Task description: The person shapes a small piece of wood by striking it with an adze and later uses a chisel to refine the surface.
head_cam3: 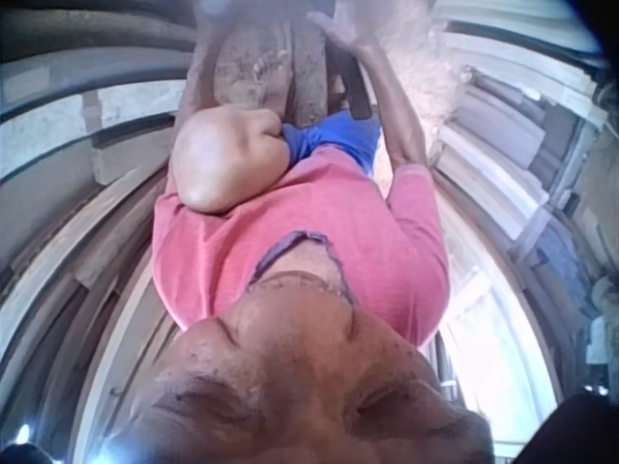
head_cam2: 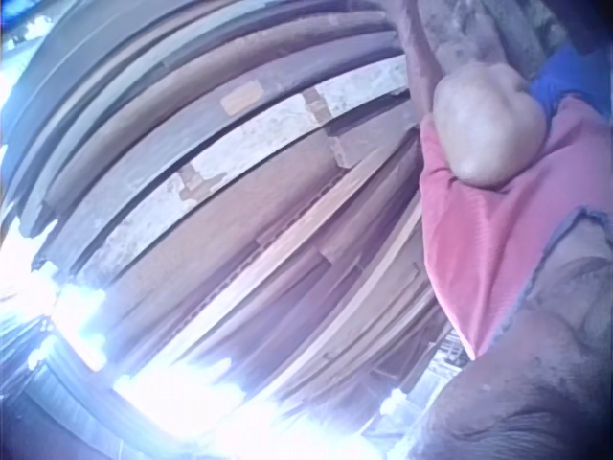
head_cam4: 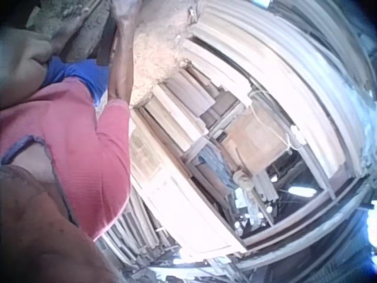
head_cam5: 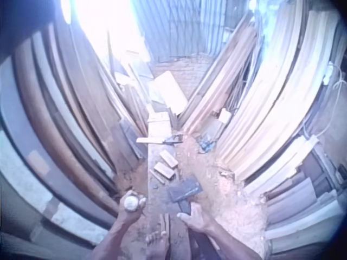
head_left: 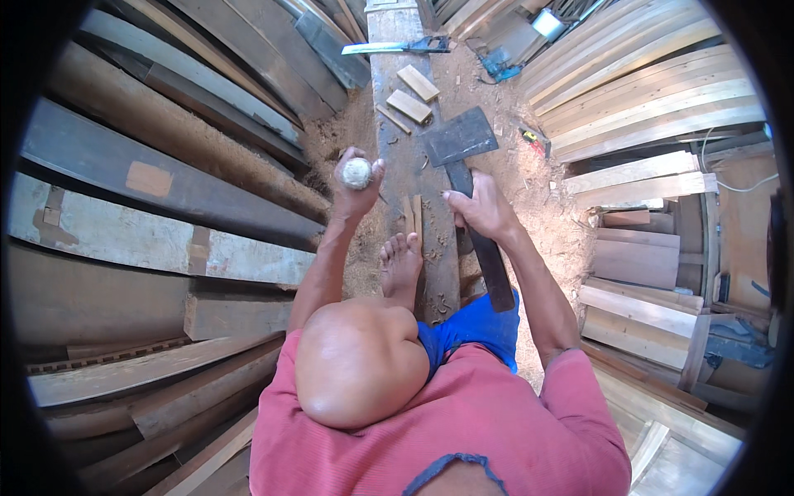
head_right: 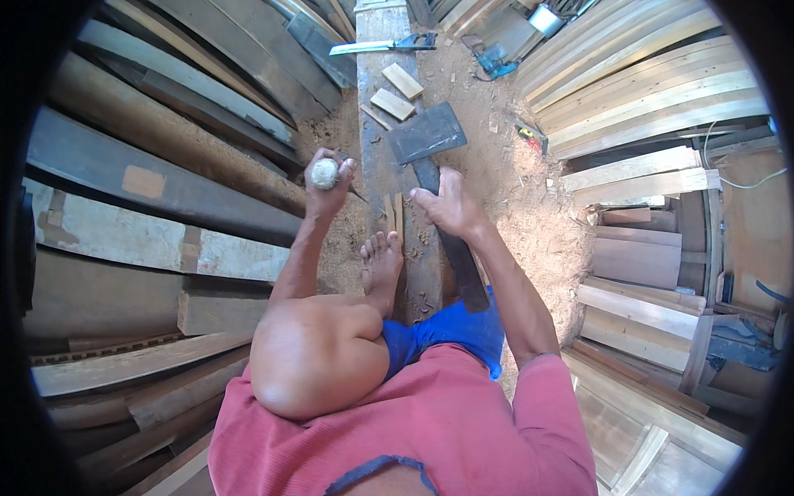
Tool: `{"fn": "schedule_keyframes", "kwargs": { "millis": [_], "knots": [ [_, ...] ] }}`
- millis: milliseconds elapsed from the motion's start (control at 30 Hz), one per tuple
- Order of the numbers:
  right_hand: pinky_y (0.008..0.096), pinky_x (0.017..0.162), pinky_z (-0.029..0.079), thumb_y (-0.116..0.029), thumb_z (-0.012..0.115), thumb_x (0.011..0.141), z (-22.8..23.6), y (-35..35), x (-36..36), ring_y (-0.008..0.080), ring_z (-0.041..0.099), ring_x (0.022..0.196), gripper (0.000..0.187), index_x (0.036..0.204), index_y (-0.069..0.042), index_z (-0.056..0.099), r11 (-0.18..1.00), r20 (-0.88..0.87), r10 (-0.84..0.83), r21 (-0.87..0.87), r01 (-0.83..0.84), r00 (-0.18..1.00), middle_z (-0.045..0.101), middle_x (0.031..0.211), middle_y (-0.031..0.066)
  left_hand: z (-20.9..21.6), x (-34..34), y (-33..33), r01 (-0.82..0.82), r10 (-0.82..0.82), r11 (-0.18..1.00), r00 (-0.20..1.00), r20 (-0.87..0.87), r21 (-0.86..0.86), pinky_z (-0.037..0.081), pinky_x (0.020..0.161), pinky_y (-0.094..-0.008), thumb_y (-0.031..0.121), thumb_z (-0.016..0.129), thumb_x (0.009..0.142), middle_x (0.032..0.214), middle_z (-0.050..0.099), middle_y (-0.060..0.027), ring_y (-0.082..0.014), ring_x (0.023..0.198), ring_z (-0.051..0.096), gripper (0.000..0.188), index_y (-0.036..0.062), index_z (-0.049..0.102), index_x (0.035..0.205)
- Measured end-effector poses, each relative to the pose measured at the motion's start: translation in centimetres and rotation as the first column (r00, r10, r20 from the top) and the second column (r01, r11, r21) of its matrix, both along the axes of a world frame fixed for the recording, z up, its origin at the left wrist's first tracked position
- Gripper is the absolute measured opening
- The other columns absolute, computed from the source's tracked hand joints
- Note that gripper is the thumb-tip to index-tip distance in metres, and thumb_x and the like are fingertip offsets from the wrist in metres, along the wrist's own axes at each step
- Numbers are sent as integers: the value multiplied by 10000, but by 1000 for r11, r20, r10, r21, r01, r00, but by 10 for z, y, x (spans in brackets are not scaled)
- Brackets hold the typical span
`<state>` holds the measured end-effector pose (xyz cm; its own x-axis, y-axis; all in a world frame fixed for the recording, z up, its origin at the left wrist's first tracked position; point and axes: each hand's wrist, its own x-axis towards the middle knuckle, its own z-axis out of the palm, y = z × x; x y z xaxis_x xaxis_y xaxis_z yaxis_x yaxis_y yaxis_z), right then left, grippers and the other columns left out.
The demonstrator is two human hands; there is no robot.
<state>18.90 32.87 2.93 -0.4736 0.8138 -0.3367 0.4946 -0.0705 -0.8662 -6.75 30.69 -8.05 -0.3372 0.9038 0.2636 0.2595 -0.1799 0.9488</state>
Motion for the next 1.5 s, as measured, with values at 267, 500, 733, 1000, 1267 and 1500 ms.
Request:
{"fn": "schedule_keyframes", "kwargs": {
  "millis": [267, 500, 733, 1000, 1267, 1500],
  "knots": [
    [470, 747, 537, -375, 679, 824, -144, 52, -15, 379, 702, 841, 480, 968, 77, 600, 972, 409, 30, 200, -122, 912, 675, 882, 289, 2, -4, -17, 147, -259, 919, 925, -279, -365, 538, 665, -366, 189, 753, 792, 820, 688, -127, -289, 741, 692, 219, 101, 616, 939],
    [492, 860, 518, -318, 639, 875, -144, 15, -31, 408, 642, 1012, 383, 1089, -2, 605, 916, 598, 5, 319, -243, 802, 638, 1085, 264, -30, 11, -43, 273, -501, 696, 847, -176, -664, 534, 797, -397, 168, 723, 763, 969, 691, -190, -338, 932, 679, 368, 95, 620, 1108],
    [471, 782, 562, -277, 681, 839, -133, -34, -59, 396, 685, 932, 338, 1039, -6, 645, 969, 637, 130, 81, -233, 760, 686, 994, 243, -43, 23, -42, 242, -569, 574, 804, -169, -782, 519, 859, -433, 230, 753, 721, 1039, 679, -232, -400, 1023, 647, 495, 77, 590, 1163],
    [457, 788, 570, -232, 690, 823, -157, -34, -85, 376, 699, 926, 390, 1087, 26, 567, 954, 629, -3, 234, -186, 778, 694, 974, 241, -68, 11, -50, 261, -483, 669, 864, -140, -696, 520, 802, -381, 298, 797, 711, 957, 684, -154, -267, 889, 664, 465, 64, 606, 1064],
    [455, 867, 546, -164, 643, 775, -160, -23, -93, 384, 676, 1009, 441, 1127, 71, 519, 991, 694, 30, 70, -110, 720, 677, 1037, 270, -70, 8, -40, 317, -576, 556, 814, -81, -768, 526, 771, -375, 238, 758, 710, 890, 696, -142, -270, 825, 671, 349, 55, 651, 988],
    [449, 887, 517, -237, 640, 759, -155, -17, -72, 449, 642, 1030, 480, 1138, 48, 561, 998, 523, -65, 17, 66, 850, 666, 1051, 286, -65, 7, -50, 390, -496, 649, 868, 24, -654, 525, 791, -364, 203, 746, 732, 940, 701, -109, -227, 854, 664, 342, 61, 652, 1028]
  ]
}}
